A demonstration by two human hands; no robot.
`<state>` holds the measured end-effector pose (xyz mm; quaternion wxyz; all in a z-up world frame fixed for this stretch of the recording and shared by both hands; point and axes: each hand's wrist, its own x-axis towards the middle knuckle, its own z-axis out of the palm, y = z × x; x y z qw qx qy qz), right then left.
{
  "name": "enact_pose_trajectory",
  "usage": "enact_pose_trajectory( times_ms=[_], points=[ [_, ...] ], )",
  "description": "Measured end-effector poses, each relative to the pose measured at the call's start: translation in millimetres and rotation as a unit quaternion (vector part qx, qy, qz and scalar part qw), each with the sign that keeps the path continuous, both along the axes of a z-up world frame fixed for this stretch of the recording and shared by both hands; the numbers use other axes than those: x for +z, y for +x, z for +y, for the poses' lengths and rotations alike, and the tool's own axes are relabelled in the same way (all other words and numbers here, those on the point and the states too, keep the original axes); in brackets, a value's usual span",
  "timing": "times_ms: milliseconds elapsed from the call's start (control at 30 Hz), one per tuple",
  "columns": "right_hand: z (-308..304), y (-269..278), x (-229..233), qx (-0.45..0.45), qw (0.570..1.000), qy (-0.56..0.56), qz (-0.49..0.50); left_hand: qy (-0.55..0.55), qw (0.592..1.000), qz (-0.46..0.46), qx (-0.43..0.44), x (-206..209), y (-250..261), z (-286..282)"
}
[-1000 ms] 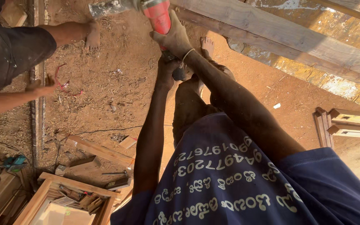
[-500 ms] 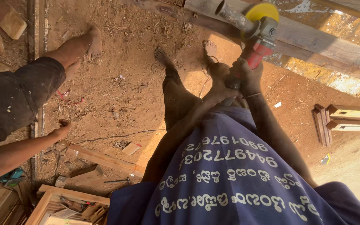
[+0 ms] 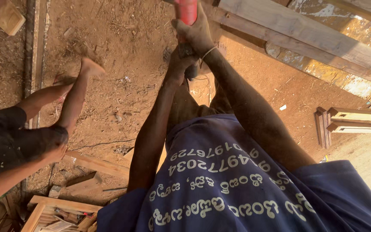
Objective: The person uses a power tool with a sanding disc to smooth the surface of a wooden board, moving the tool repeatedly along the length of the wood while standing on a dirt floor.
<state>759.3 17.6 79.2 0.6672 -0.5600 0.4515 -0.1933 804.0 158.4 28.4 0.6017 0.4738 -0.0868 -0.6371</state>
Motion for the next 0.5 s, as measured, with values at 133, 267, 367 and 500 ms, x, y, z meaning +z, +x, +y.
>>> enact_pose_trajectory(
  times_ms=[133, 267, 367, 500],
  points=[
    [11, -28, 12, -0.004, 0.999, 0.013, 0.032, -0.012, 0.999, 0.034, -0.004, -17, -37, 16],
    [22, -105, 24, -0.097, 0.994, 0.047, -0.016, 0.030, 0.994, 0.067, -0.079, -10, -102, 16],
    [26, -157, 39, -0.201, 0.967, 0.152, 0.041, -0.067, 0.986, 0.119, -0.091, -1, -147, 9],
    [34, -160, 40, -0.263, 0.951, 0.159, -0.020, 0.068, 0.967, -0.072, -0.235, -7, -142, -4]
  ],
)
